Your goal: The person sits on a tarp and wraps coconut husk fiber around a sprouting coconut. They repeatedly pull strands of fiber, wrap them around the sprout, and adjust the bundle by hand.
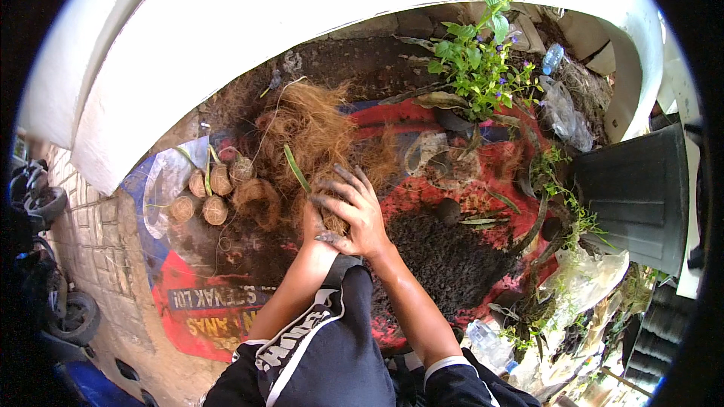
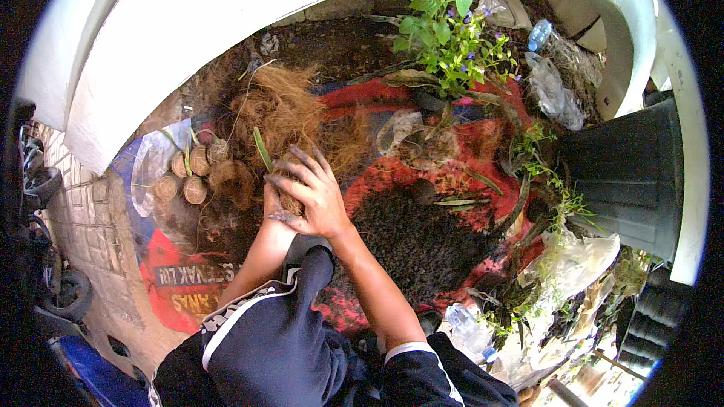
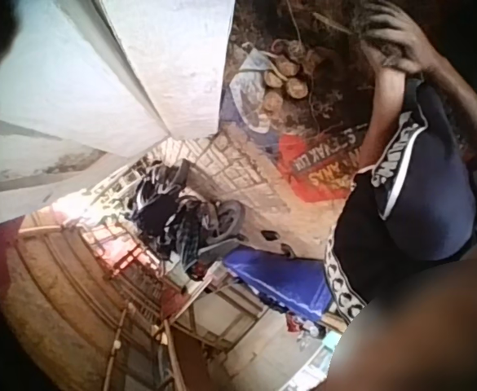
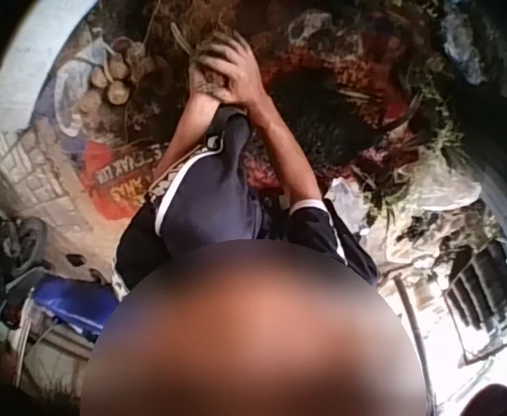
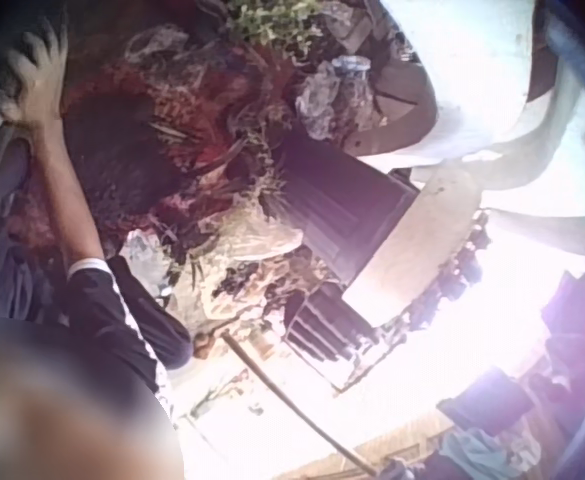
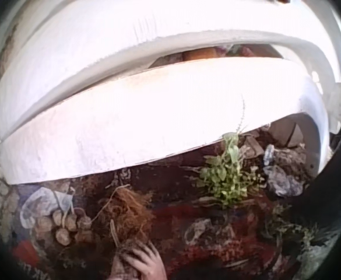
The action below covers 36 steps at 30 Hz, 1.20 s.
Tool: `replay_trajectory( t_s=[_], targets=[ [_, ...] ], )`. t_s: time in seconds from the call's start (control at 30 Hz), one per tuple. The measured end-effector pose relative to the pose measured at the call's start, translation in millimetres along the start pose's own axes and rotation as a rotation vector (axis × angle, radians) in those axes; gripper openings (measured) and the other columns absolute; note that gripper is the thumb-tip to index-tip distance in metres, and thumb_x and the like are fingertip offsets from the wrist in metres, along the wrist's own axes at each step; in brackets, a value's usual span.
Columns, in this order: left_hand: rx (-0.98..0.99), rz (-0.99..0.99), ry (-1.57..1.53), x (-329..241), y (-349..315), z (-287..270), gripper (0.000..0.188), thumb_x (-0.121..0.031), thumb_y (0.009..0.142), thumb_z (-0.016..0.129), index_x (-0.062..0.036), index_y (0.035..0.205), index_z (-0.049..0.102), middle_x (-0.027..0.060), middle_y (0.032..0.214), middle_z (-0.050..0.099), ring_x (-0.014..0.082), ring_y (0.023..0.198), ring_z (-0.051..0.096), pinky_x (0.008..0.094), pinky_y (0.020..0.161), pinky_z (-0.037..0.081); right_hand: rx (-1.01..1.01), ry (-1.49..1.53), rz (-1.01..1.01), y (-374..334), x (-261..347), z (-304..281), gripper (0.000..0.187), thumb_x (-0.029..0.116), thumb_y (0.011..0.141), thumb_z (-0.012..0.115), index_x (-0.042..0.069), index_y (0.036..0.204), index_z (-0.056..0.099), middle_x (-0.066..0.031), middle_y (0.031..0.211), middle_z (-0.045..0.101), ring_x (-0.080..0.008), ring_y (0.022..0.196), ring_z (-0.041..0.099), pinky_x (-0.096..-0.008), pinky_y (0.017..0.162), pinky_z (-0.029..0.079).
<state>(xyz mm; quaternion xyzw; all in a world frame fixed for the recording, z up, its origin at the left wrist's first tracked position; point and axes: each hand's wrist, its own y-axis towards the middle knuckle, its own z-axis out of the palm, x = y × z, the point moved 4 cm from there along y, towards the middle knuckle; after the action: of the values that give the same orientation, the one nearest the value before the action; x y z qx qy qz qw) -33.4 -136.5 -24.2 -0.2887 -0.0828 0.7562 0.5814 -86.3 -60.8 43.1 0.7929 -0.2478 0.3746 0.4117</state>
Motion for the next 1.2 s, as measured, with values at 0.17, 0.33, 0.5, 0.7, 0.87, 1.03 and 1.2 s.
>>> replay_trajectory(
  t_s=[0.17,0.33,0.5,0.7,0.87,1.03,1.2],
  targets=[
    [0.016,-0.216,0.065,5,6,17,0.034,-0.03,0.099,0.044,-0.009,0.123,0.054,0.0009,0.101,0.06,0.01,0.095,0.058,0.0264,0.088,0.046,-0.183,-0.037,-0.011,-1,0,-11,0.017,0.009,0.077,0.063,0.0,0.09,0.064,-0.0153,0.092,0.064,-0.0341,0.09,0.062,-0.04,0.082,0.05],
    [-0.012,0.204,0.599,-14,4,33,0.044,-0.033,0.1,0.041,-0.0013,0.127,0.055,0.0064,0.121,0.06,0.0155,0.109,0.056,0.0312,0.095,0.044,-0.404,0.388,0.67,-19,-21,10,0.02,0.009,0.093,0.046,-0.005,0.095,0.06,-0.0195,0.098,0.061,-0.0347,0.091,0.06,-0.0371,0.081,0.047],
    [-0.201,0.076,0.37,-8,3,8,0.042,-0.037,0.097,0.048,-0.0025,0.12,0.056,0.0107,0.122,0.056,0.0188,0.111,0.052,0.0357,0.096,0.042,-0.313,0.1,0.525,-11,-14,13,0.028,0.02,0.094,0.045,0.001,0.11,0.059,-0.0205,0.125,0.05,-0.0351,0.117,0.047,-0.0446,0.1,0.033],
    [0.095,-0.2,0.03,4,0,10,0.043,-0.041,0.096,0.042,-0.0121,0.126,0.049,0.0109,0.123,0.054,0.0218,0.112,0.055,0.0386,0.096,0.045,0.038,-0.083,-0.098,-4,-4,-4,0.031,0.023,0.082,0.059,0.002,0.104,0.065,-0.0168,0.112,0.062,-0.0377,0.116,0.054,-0.0447,0.103,0.037],
    [-0.007,0.039,0.469,-4,15,29,0.057,-0.05,0.099,0.034,-0.0042,0.124,0.056,0.0066,0.131,0.055,0.0179,0.12,0.05,0.0383,0.104,0.037,-0.456,0.646,0.86,-23,-50,-3,0.026,0.012,0.096,0.042,0.0,0.102,0.065,-0.0083,0.102,0.066,-0.0232,0.095,0.063,-0.0372,0.086,0.049],
    [0.112,0.311,0.692,-6,6,40,0.047,-0.037,0.099,0.042,0.0037,0.121,0.054,0.0152,0.128,0.056,0.0208,0.116,0.055,0.0358,0.101,0.041,-0.492,1.064,1.1,-29,-44,21,0.045,0.029,0.101,0.038,0.005,0.138,0.042,-0.01,0.133,0.051,-0.0193,0.115,0.054,-0.0342,0.097,0.043],
    [-0.194,0.078,0.321,-2,13,9,0.031,-0.024,0.093,0.053,0.0033,0.108,0.058,0.0136,0.102,0.066,0.0216,0.094,0.064,0.0343,0.088,0.05,-0.396,0.981,0.778,-16,-28,15,0.054,0.039,0.101,0.033,0.007,0.145,0.032,-0.0101,0.145,0.039,-0.0245,0.129,0.043,-0.0376,0.106,0.033]
  ],
)
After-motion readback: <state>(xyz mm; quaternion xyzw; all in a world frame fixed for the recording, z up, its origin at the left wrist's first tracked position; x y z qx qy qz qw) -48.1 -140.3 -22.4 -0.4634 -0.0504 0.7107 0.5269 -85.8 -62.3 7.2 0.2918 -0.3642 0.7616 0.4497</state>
